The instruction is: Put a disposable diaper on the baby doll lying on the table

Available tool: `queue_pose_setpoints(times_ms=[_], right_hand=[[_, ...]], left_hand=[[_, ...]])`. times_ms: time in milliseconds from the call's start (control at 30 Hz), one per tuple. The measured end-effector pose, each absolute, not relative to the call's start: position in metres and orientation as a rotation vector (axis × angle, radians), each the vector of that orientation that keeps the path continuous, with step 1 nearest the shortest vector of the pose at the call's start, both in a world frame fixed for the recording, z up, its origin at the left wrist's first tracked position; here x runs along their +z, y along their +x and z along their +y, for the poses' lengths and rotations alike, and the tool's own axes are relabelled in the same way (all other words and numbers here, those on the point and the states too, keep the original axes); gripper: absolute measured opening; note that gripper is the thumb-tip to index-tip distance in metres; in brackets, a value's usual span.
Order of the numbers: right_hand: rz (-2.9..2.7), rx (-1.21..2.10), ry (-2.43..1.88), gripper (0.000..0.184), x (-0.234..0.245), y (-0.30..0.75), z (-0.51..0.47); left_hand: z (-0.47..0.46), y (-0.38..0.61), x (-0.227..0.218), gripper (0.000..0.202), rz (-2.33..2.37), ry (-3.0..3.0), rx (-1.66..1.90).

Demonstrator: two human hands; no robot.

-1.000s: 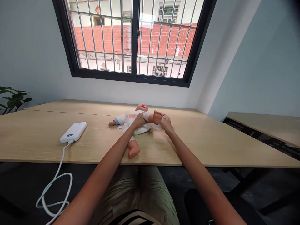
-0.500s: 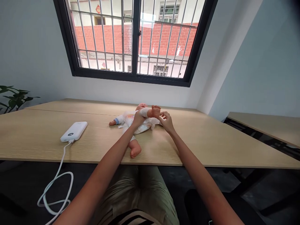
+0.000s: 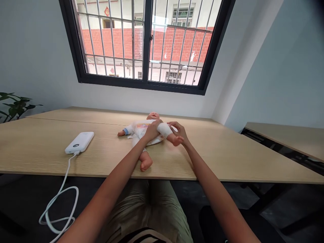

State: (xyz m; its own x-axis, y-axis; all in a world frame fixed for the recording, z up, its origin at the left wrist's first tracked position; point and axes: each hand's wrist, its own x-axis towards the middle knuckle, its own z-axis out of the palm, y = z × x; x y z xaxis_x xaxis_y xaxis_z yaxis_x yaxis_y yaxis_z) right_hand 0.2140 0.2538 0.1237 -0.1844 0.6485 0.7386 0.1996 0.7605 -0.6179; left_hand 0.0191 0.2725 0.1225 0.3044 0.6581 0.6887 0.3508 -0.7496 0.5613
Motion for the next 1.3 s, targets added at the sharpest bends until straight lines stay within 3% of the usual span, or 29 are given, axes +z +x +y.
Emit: queue_pose_setpoints(times_ms=[233, 433, 667, 833, 1100, 1300], right_hand=[[-1.644, 0.800, -0.696, 0.038, 0.118, 0.212, 0.257], [-1.635, 0.883, -0.765, 0.040, 0.108, 0.203, 0.268], [-1.652, 0.826, -0.855, 0.039, 0.110, 0.198, 0.280], [-1.678, 0.755, -0.845, 0.041, 0.114, 0.204, 0.288], [-1.722, 0.664, -0.825, 0.046, 0.131, 0.196, 0.287], [-1.967, 0.763, -0.872, 0.039, 0.130, 0.171, 0.291]], left_hand=[[0.261, 0.027, 0.120, 0.035, 0.908, 2.746, 0.905], [0.242, 0.032, 0.122, 0.032, 0.766, 2.871, 0.776], [0.225, 0.030, 0.123, 0.061, 0.871, 2.961, 0.682], [0.217, 0.005, 0.127, 0.088, 1.010, 2.887, 0.809], [0.220, -0.014, 0.119, 0.067, 1.256, 2.756, 0.678], [0.222, -0.006, 0.115, 0.069, 1.331, 2.760, 0.600]])
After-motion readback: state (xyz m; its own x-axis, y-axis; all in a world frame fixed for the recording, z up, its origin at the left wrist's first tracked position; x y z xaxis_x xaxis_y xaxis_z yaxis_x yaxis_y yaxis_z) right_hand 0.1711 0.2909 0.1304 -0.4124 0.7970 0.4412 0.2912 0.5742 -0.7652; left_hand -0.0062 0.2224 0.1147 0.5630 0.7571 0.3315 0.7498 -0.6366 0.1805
